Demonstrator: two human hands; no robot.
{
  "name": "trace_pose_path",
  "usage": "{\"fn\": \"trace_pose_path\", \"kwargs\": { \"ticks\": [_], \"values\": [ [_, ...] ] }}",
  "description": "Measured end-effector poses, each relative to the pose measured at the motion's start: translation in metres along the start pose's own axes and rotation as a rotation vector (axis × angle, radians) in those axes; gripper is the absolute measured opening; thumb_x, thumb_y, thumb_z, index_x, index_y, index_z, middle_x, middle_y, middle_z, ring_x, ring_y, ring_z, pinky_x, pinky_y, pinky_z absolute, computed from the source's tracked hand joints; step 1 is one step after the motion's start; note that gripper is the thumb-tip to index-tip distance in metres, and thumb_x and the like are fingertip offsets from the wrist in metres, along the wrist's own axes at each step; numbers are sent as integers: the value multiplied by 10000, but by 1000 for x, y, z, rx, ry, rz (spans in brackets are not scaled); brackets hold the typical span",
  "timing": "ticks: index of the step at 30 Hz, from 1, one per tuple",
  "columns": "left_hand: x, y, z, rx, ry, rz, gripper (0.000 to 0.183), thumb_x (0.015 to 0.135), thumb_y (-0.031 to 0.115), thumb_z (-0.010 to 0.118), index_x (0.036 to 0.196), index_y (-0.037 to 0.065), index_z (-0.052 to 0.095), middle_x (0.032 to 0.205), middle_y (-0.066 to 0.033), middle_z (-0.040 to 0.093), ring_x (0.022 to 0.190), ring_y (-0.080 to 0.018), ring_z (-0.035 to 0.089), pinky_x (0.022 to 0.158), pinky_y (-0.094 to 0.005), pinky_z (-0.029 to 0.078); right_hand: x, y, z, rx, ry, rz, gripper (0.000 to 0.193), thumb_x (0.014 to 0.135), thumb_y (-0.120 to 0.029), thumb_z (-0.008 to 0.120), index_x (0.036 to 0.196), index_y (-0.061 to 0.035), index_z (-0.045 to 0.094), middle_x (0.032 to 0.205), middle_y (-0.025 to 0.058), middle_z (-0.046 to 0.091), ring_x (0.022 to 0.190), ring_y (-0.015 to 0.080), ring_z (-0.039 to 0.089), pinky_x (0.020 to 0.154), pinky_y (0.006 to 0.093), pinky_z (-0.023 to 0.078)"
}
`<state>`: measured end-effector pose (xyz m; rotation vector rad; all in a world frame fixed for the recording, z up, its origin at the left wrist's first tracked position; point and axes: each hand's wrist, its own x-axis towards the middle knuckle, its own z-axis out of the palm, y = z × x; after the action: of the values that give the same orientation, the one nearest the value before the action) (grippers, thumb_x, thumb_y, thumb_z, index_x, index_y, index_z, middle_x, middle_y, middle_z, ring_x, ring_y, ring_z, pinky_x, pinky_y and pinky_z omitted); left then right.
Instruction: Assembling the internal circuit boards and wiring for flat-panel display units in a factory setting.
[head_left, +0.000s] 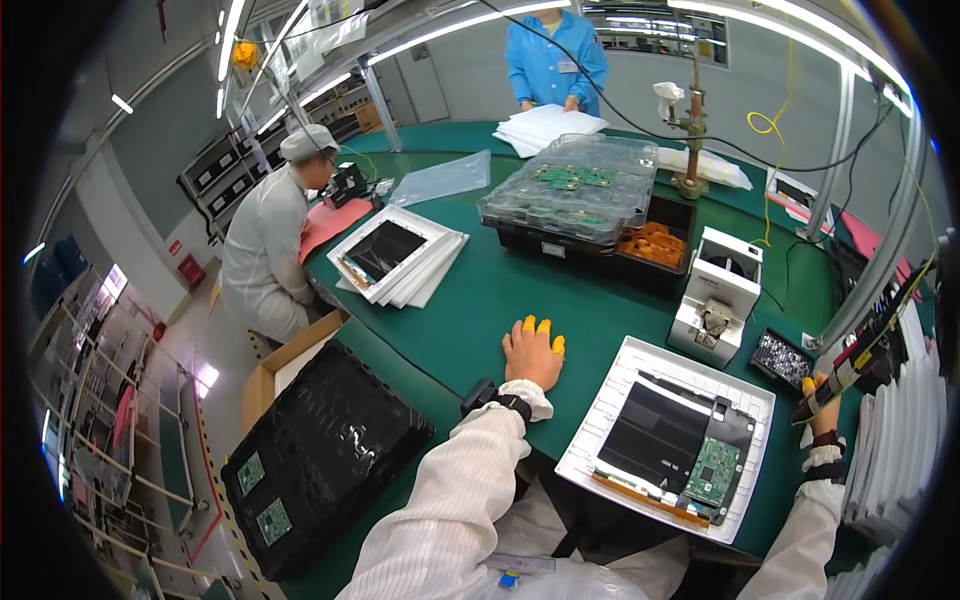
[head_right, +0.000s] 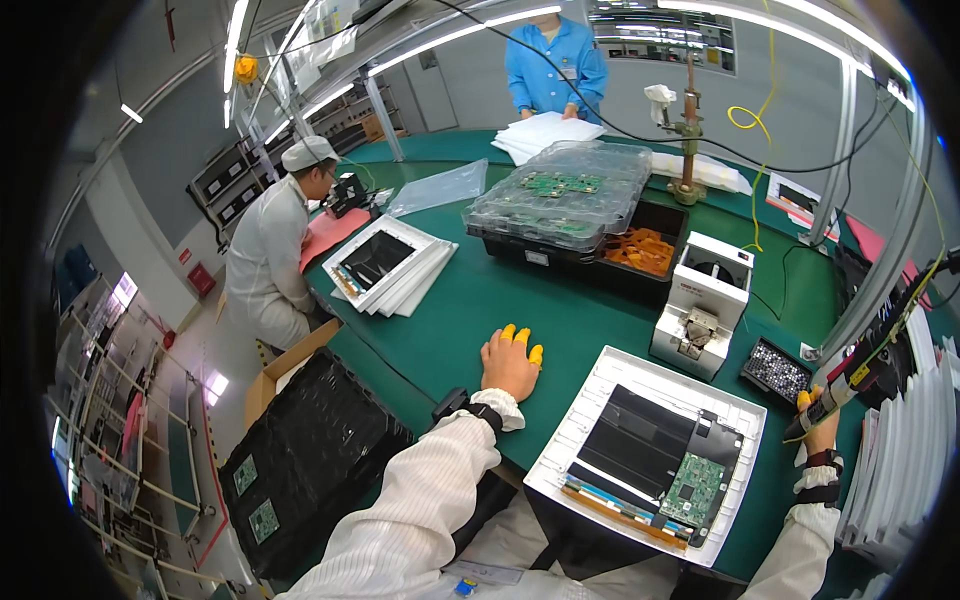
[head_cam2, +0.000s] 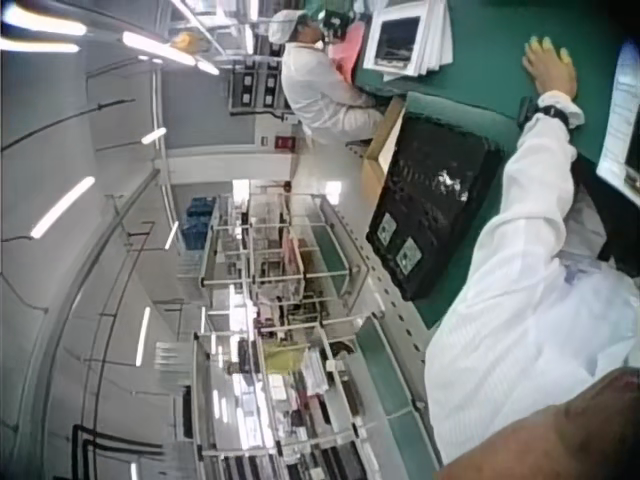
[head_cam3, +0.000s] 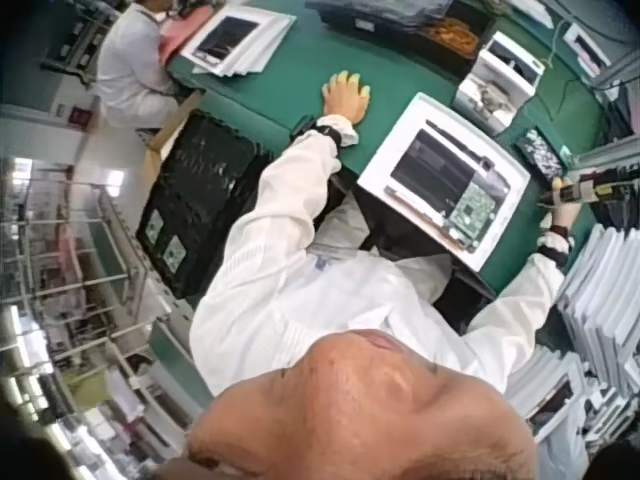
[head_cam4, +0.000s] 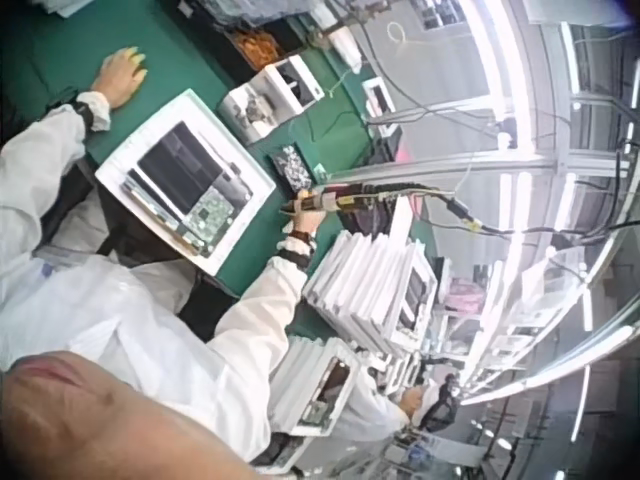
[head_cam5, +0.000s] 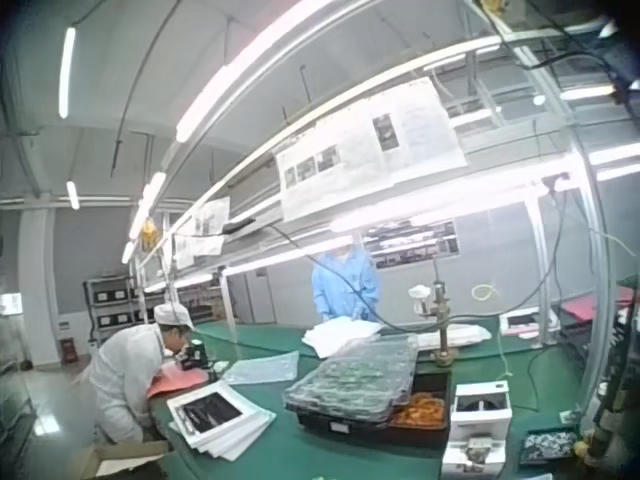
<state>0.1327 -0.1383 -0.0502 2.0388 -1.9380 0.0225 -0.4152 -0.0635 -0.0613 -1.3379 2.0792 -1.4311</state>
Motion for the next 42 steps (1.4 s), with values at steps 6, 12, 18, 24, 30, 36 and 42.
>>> {"fn": "trace_pose_path", "kwargs": {
  "ticks": [6,12,18,24,30,36,42],
  "values": [
    [1,-3,9,-21,90,-2,473,910,319,572,1292,41,552,1370,-181,487,1330,-352,365,1107,-502,249,-39,-65,-30,-298,61,177,58,808,-10,563,825,25,606,560,89,575,456,170,583,412,298,439],
    [4,-2,5,10,46,22,481,893,290,598,1300,39,545,1376,-178,487,1340,-351,357,1115,-491,247,-68,-69,-52,-327,156,133,93,829,-31,524,790,33,578,560,112,577,424,194,580,392,326,442],
    [1,4,-4,21,-3,9,491,888,265,614,1312,30,535,1383,-182,484,1338,-347,367,1114,-483,255,-98,-64,-78,-279,234,250,79,821,-18,505,757,11,542,545,86,546,422,179,561,387,330,426],
    [-2,-1,-1,15,-3,3,483,903,270,603,1314,27,534,1380,-195,484,1347,-346,361,1116,-482,254,-134,-86,-95,-249,333,307,78,824,-26,480,824,-4,554,556,42,521,417,137,519,378,304,401],
    [0,-5,5,35,38,57,449,883,234,608,1272,13,568,1349,-202,507,1305,-361,402,1097,-480,284,-165,-86,-128,-320,350,369,108,825,-25,462,862,14,556,582,42,522,433,123,508,378,289,398],
    [8,-17,8,-294,74,-28,457,833,146,656,1254,-6,565,1336,-234,502,1265,-381,437,1058,-439,348,-210,-120,-153,-228,331,403,59,842,-16,493,785,-22,508,579,21,476,417,93,457,360,259,341],
    [-56,74,-68,-1123,-128,15,460,947,119,566,1361,-15,418,1346,-193,488,1184,-310,541,988,-385,443,-239,-178,-148,-156,147,395,97,833,-6,548,754,-43,507,552,0,465,418,73,447,366,238,320]
  ]
}}
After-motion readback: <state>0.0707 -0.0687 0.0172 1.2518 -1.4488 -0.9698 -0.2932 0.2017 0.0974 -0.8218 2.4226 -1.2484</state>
